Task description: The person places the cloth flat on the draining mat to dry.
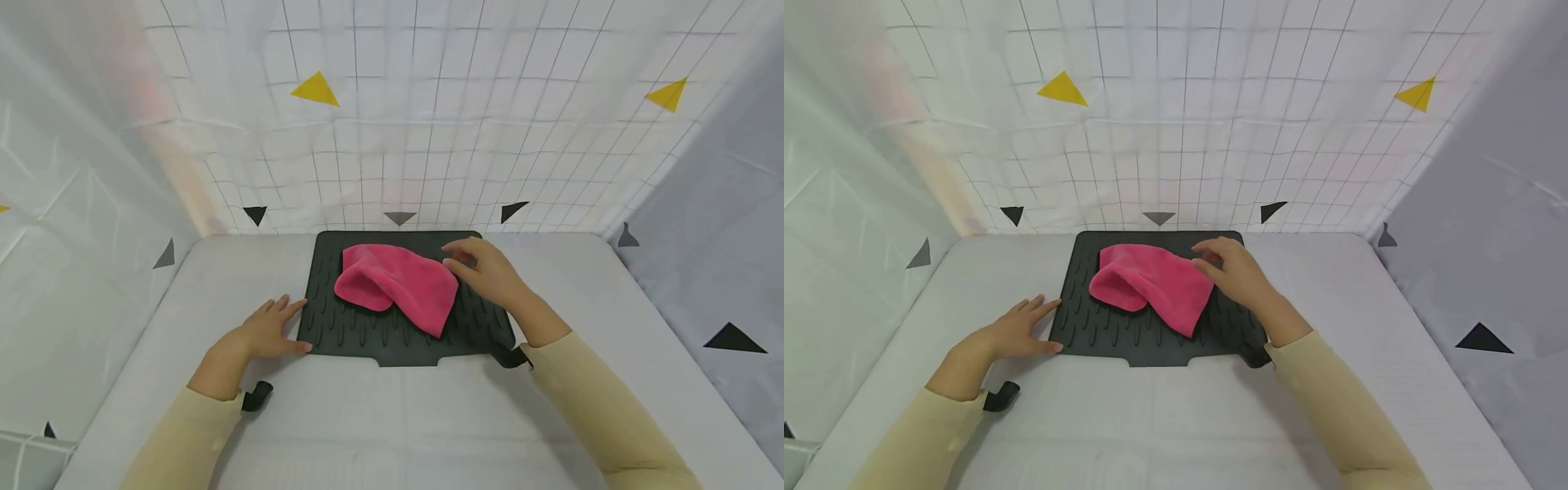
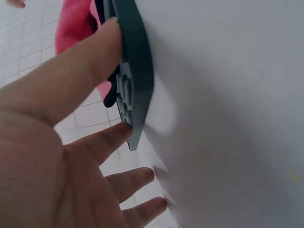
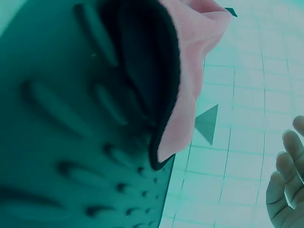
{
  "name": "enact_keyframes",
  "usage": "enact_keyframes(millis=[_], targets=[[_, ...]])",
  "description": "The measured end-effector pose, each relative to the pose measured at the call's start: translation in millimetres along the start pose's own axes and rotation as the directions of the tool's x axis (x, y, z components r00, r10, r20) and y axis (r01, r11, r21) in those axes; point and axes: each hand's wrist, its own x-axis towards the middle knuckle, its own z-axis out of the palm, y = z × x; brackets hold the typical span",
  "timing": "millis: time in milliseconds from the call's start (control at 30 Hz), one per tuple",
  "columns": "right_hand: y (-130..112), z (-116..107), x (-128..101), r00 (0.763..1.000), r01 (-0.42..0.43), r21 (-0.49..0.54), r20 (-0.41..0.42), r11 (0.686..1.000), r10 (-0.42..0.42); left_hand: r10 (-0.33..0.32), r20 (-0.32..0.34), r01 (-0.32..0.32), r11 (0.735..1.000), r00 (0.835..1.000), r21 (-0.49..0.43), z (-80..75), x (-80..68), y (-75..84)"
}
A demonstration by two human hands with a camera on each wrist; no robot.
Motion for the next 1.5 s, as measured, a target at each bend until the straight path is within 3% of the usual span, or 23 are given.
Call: enact_keyframes(millis=[233, 400, 567, 833, 1233, 1367, 1500], targets=[[12.9, -1.6, -13.8, 0.999, -0.033, -0.009, 0.019, 0.999, 0.034, 0.053, -0.041, -0.055, 0.998, 0.998, -0.034, -3.1, 6.7, 12.0], [17.0, -0.1, -21.4, 0.997, -0.071, 0.009, 0.018, 0.997, 0.071, 0.094, -0.101, -0.101, 0.993, 0.990, -0.063, -6.0, 12.6, 22.7], [20.4, 0.6, -28.4, 0.995, -0.092, 0.005, 0.042, 0.996, 0.092, 0.096, -0.164, -0.108, 0.992, 0.982, -0.062, -4.1, 20.6, 31.0], [24.4, 6.3, -35.3, 0.980, -0.144, 0.001, 0.138, 0.990, 0.143, 0.031, -0.258, -0.048, 0.997, 0.966, -0.060, 2.6, 35.8, 44.3], [30.5, 17.4, -40.2, 0.933, -0.198, 0.006, 0.308, 0.980, 0.187, -0.022, -0.318, -0.010, 0.995, 0.948, -0.100, 13.9, 49.9, 55.3], [30.8, 21.8, -40.1, 0.921, -0.210, 0.019, 0.339, 0.977, 0.192, -0.017, -0.329, -0.038, 0.986, 0.944, -0.159, 17.0, 54.1, 56.4], [29.2, 25.9, -40.1, 0.916, -0.217, 0.054, 0.355, 0.975, 0.184, -0.041, -0.285, -0.046, 0.956, 0.958, -0.289, 18.5, 56.8, 57.7]])
